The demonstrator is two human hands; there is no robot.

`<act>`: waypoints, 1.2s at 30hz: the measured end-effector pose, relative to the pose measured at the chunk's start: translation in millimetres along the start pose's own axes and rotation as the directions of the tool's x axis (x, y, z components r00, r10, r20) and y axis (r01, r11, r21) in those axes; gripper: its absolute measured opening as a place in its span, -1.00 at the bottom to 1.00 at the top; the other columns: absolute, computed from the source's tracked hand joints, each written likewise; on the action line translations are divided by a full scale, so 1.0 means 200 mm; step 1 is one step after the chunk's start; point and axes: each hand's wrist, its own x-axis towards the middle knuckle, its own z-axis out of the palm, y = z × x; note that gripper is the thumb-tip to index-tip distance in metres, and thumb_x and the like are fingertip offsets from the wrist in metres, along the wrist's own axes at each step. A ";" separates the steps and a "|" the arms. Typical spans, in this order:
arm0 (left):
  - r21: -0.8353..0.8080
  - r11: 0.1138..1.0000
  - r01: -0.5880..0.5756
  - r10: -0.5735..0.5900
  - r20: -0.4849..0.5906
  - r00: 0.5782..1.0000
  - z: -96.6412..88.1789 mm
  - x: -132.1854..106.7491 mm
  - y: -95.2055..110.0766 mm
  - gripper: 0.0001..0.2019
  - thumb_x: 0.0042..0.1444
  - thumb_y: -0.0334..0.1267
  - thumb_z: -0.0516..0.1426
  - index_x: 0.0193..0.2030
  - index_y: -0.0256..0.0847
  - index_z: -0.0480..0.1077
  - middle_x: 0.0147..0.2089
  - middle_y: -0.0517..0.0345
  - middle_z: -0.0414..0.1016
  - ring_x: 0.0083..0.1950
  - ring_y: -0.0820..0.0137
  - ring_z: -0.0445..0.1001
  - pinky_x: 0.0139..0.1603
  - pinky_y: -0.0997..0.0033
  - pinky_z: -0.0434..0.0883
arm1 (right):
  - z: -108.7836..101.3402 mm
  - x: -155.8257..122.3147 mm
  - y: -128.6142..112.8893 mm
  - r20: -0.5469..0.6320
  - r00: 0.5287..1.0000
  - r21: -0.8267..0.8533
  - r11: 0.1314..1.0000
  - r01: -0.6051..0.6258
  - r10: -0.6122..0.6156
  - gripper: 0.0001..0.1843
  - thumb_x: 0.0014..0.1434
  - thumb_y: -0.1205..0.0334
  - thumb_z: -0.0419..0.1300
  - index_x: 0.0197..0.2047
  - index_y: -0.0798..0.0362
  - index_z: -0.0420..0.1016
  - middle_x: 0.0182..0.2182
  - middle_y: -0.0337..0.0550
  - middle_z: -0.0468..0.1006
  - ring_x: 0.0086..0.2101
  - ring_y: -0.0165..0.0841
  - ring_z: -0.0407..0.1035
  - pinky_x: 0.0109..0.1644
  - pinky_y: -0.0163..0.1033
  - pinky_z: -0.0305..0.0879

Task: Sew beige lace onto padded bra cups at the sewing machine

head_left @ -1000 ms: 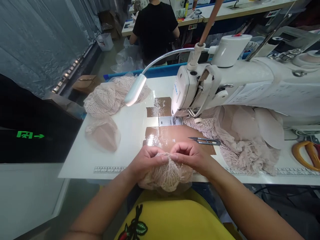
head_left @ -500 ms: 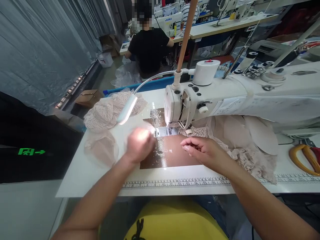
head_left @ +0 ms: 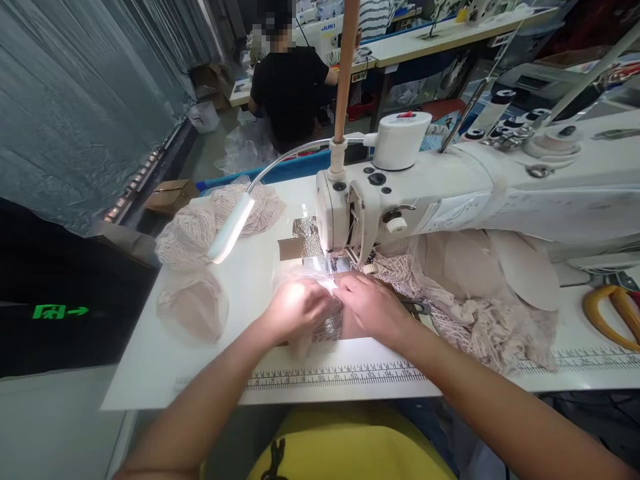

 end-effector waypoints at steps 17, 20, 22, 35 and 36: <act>0.172 0.955 -0.242 0.260 -0.089 0.962 0.10 0.14 -0.19 -0.70 0.28 -0.36 -0.06 -0.07 -0.35 0.47 0.02 -0.12 0.52 -0.14 0.23 0.48 -0.15 0.19 0.45 | 0.00 0.05 -0.04 -0.122 0.979 -0.201 0.962 -0.185 0.163 -0.65 0.18 0.52 0.00 -0.10 0.09 0.53 -0.27 -0.05 0.52 -0.39 -0.34 0.29 -0.40 -0.22 0.06; 0.146 0.938 -0.314 0.329 -0.093 0.940 0.09 0.15 -0.23 -0.72 0.27 -0.36 -0.03 -0.06 -0.31 0.48 -0.01 -0.07 0.54 -0.15 0.26 0.48 -0.14 0.22 0.44 | 0.00 0.06 -0.04 -0.128 0.975 -0.199 0.958 -0.205 0.182 -0.64 0.17 0.53 -0.01 -0.12 0.07 0.53 -0.27 -0.06 0.52 -0.38 -0.34 0.29 -0.39 -0.23 0.06; 0.145 0.938 -0.315 0.331 -0.111 0.937 0.09 0.14 -0.25 -0.72 0.27 -0.36 -0.02 -0.02 -0.31 0.47 0.03 -0.08 0.52 -0.14 0.26 0.47 -0.14 0.21 0.44 | 0.00 0.06 -0.05 -0.118 0.976 -0.199 0.958 -0.206 0.185 -0.63 0.17 0.52 -0.01 -0.11 0.07 0.53 -0.27 -0.07 0.52 -0.39 -0.34 0.28 -0.40 -0.23 0.05; 0.138 0.952 -0.273 0.292 -0.152 0.944 0.13 0.14 -0.30 -0.66 0.26 -0.35 -0.03 0.11 -0.35 0.39 0.13 -0.12 0.45 0.01 0.18 0.41 -0.07 0.12 0.42 | 0.00 0.05 -0.03 -0.090 0.981 -0.196 0.962 -0.187 0.172 -0.55 0.19 0.50 -0.05 0.05 0.06 0.48 -0.26 -0.09 0.51 -0.44 -0.35 0.21 -0.44 -0.22 0.00; 0.142 0.956 -0.256 0.276 -0.150 0.949 0.13 0.14 -0.30 -0.65 0.26 -0.34 -0.03 0.12 -0.35 0.38 0.15 -0.13 0.43 0.03 0.17 0.41 -0.07 0.11 0.42 | 0.00 0.05 -0.03 -0.093 0.981 -0.198 0.962 -0.188 0.172 -0.55 0.19 0.48 -0.05 0.05 0.05 0.48 -0.26 -0.09 0.51 -0.44 -0.35 0.21 -0.44 -0.22 0.00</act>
